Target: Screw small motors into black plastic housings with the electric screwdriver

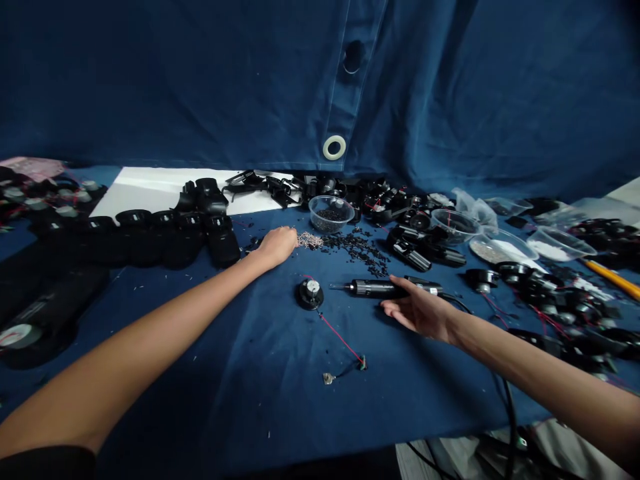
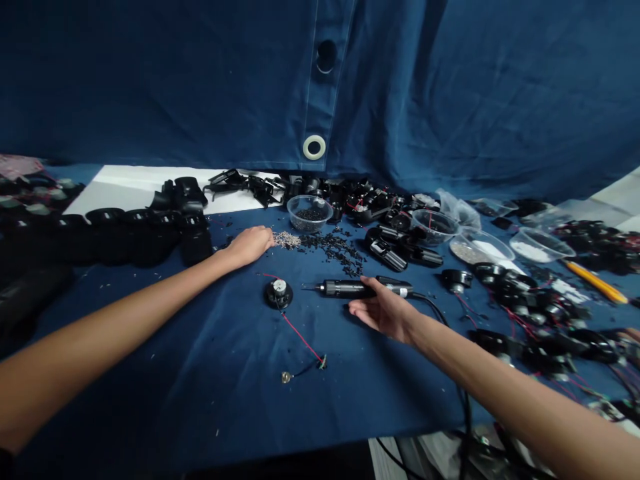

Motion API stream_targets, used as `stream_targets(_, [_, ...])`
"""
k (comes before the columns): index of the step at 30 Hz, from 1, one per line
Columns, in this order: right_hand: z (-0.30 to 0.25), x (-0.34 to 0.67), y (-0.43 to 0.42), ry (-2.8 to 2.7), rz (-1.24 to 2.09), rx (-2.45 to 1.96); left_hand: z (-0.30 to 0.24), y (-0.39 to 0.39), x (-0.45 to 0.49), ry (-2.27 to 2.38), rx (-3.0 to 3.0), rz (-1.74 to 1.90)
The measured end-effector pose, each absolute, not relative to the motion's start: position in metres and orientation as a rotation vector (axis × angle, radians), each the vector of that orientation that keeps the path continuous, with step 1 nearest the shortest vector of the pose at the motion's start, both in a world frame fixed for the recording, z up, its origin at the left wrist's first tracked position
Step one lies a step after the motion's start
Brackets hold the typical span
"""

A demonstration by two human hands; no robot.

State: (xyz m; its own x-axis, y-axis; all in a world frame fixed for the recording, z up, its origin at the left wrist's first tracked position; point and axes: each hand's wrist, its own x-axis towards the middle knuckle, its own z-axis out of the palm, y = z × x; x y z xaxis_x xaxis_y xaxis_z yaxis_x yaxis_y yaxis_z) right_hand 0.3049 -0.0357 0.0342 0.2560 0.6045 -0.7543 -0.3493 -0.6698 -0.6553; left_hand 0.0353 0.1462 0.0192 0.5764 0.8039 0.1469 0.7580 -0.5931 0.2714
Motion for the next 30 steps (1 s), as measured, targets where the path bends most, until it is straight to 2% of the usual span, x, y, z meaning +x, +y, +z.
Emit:
stream_targets(10, [0.030,0.282,-0.053,-0.325,1.250,-1.398,0.018,0.131,0.020,1.254,2.404,0.852])
stream_targets(17, [0.024,0.259,-0.057,-0.330,1.275,-1.081,0.023,0.115,0.008,1.270,2.130,1.035])
stream_targets(24, [0.025,0.242,-0.058,-0.499,1.278,-0.798,0.056,0.046,-0.003,1.158,2.038,1.323])
stream_targets(30, [0.024,0.239,-0.061,-0.485,1.221,-0.786,0.062,-0.001,0.010,1.000,1.878,1.308])
